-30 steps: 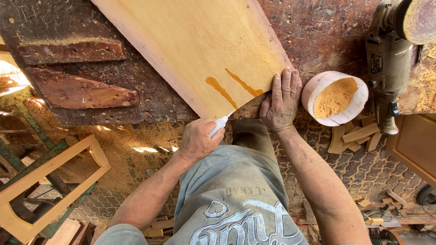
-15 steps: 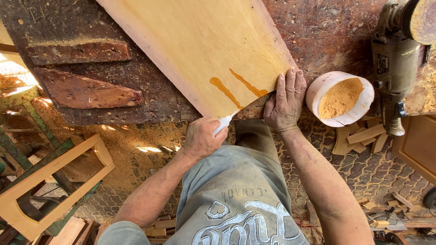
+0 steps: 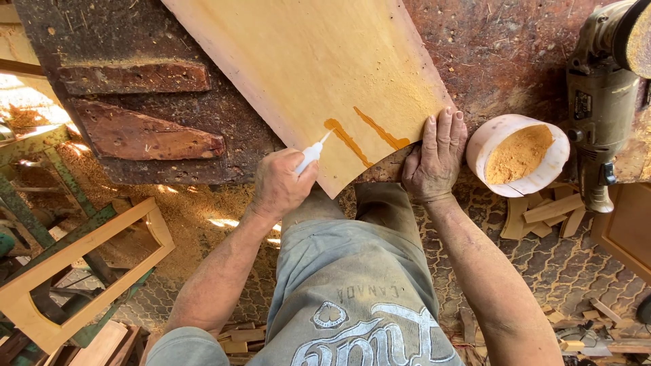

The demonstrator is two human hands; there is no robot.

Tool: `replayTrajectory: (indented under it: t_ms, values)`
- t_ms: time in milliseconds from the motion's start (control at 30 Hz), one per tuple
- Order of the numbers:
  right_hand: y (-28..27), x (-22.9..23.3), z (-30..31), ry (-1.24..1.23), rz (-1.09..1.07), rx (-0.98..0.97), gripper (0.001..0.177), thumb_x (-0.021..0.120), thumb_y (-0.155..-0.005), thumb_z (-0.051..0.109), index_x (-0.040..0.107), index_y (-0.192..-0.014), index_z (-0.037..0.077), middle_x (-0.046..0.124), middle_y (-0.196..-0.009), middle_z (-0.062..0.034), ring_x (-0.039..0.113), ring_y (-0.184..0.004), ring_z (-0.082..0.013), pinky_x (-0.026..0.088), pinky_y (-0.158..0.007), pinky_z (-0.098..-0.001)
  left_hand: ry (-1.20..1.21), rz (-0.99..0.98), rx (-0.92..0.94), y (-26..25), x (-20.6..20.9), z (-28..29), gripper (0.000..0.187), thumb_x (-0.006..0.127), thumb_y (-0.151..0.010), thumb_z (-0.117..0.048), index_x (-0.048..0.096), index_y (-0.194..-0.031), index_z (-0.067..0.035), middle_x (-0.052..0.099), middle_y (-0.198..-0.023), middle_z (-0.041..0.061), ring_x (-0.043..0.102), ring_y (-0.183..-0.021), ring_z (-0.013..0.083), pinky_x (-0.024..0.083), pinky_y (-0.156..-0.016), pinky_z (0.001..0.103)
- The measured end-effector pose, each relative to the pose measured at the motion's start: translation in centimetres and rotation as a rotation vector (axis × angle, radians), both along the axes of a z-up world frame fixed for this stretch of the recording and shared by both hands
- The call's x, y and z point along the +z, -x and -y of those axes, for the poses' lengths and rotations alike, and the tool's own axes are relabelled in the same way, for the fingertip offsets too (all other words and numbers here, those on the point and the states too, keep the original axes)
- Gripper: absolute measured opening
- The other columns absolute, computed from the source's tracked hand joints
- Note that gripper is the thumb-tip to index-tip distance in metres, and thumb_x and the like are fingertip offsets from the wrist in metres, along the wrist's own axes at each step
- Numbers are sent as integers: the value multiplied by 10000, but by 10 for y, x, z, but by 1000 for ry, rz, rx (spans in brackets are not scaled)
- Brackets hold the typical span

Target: Applying glue to a curved piece of wood and spreading it with fingers.

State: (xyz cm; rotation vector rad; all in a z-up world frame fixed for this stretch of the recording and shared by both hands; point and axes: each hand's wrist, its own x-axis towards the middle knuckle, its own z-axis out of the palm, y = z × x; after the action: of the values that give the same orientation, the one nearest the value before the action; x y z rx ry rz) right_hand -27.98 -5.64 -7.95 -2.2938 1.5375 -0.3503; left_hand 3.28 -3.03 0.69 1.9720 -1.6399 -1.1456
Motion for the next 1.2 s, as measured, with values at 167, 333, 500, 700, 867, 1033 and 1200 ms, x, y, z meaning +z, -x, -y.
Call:
replayTrajectory:
  t_ms: [167, 333, 500, 700, 867, 1033, 1200]
  values:
    - [2, -2, 0, 18, 0, 9, 619, 505, -974, 53, 381, -1567, -79, 258, -1678, -302, 204, -1579, -514, 179, -1306, -655, 52, 56, 21, -6, -7, -2, 328, 710, -902, -186, 542, -661, -40, 519, -623, 77, 534, -550, 210, 409, -510, 407]
    - [0, -1, 0, 26, -8, 12, 620, 500, -980, 45, 376, -1578, -68, 251, -1684, -302, 202, -1587, -504, 176, -1312, -654, -163, 35, 24, 4, -22, -22, 359, 693, -941, -214, 561, -629, -95, 493, -557, 18, 454, -475, 170, 372, -416, 374]
    - [-2, 6, 2, -4, 4, -9, 628, 514, -963, 52, 381, -1564, -71, 265, -1677, -296, 206, -1577, -511, 176, -1303, -649, 35, -138, -72, 33, -19, -19, 341, 684, -960, -198, 561, -655, -106, 471, -580, -17, 433, -491, 113, 356, -432, 336]
    - [-1, 4, 1, -8, -5, -8, 644, 504, -947, 44, 375, -1567, -70, 275, -1673, -296, 205, -1578, -505, 169, -1302, -655, 54, -28, -54, 45, -23, 9, 307, 700, -929, -205, 585, -670, -89, 508, -578, 22, 486, -492, 160, 405, -468, 377]
    - [0, 2, 1, -10, 4, -16, 655, 497, -949, 45, 366, -1583, -56, 273, -1678, -289, 196, -1589, -488, 161, -1315, -643, 101, 27, -14, 39, -14, 23, 298, 712, -901, -206, 581, -682, -53, 550, -623, 83, 549, -536, 231, 428, -508, 425]
    - [1, 0, 0, -15, 6, -14, 665, 486, -954, 48, 351, -1596, -59, 260, -1685, -294, 184, -1596, -481, 150, -1322, -641, 107, 50, 16, 41, -12, 22, 321, 718, -899, -201, 556, -683, -28, 558, -663, 115, 562, -579, 275, 439, -542, 444]
    - [4, -4, -1, -33, -12, -18, 673, 487, -946, 55, 348, -1597, -45, 251, -1685, -292, 170, -1596, -473, 144, -1315, -635, 92, -8, -77, 52, -7, 22, 269, 701, -897, -188, 583, -699, -49, 539, -619, 80, 557, -545, 233, 441, -518, 424]
